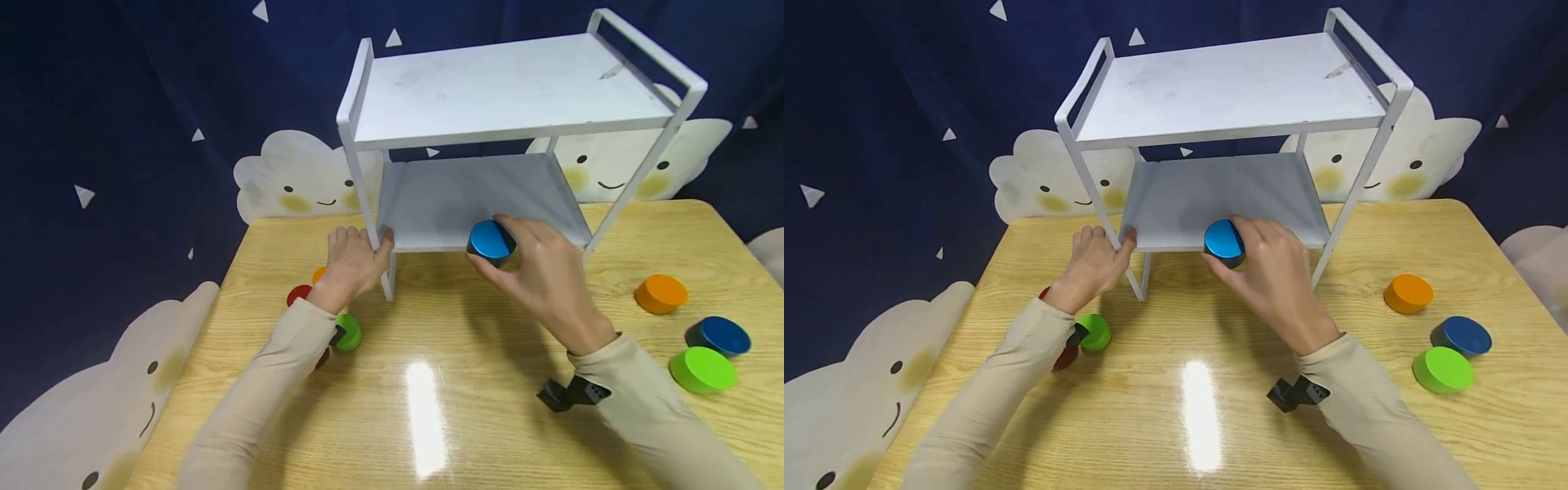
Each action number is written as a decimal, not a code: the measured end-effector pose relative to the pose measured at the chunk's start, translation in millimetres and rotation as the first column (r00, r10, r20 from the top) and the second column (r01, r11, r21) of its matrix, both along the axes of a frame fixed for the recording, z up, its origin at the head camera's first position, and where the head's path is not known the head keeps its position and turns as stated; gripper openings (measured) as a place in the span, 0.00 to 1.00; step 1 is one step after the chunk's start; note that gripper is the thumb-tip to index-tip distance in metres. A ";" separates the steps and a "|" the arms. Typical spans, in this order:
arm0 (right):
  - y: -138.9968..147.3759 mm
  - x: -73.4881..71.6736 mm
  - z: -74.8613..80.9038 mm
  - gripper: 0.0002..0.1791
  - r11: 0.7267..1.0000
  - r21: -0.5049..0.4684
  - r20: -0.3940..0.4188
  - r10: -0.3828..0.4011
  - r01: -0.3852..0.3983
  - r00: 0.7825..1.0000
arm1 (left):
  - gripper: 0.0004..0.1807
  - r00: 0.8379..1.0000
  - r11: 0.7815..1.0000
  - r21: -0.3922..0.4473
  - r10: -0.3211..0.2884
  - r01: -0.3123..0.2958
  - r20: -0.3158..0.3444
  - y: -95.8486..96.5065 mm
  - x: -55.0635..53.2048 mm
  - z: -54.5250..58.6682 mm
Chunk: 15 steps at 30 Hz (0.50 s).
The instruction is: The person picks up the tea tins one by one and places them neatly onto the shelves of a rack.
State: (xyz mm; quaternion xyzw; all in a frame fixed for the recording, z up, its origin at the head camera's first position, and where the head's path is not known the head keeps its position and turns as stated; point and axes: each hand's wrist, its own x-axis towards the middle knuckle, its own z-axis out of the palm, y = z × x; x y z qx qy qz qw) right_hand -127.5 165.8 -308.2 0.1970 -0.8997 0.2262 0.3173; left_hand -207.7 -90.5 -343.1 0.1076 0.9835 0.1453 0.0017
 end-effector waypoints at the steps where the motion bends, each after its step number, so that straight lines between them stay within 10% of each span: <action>1: -1.8 -1.5 0.9 0.31 1.000 -0.004 0.003 0.006 -0.006 1.000 | 0.36 1.000 1.000 0.006 -0.004 0.004 0.004 1.0 -0.2 0.1; 15: -44.8 -31.1 3.1 0.31 0.996 0.032 0.022 0.083 -0.084 0.996 | 0.35 1.000 1.000 0.031 0.001 -0.001 -0.016 -0.2 -0.3 -2.6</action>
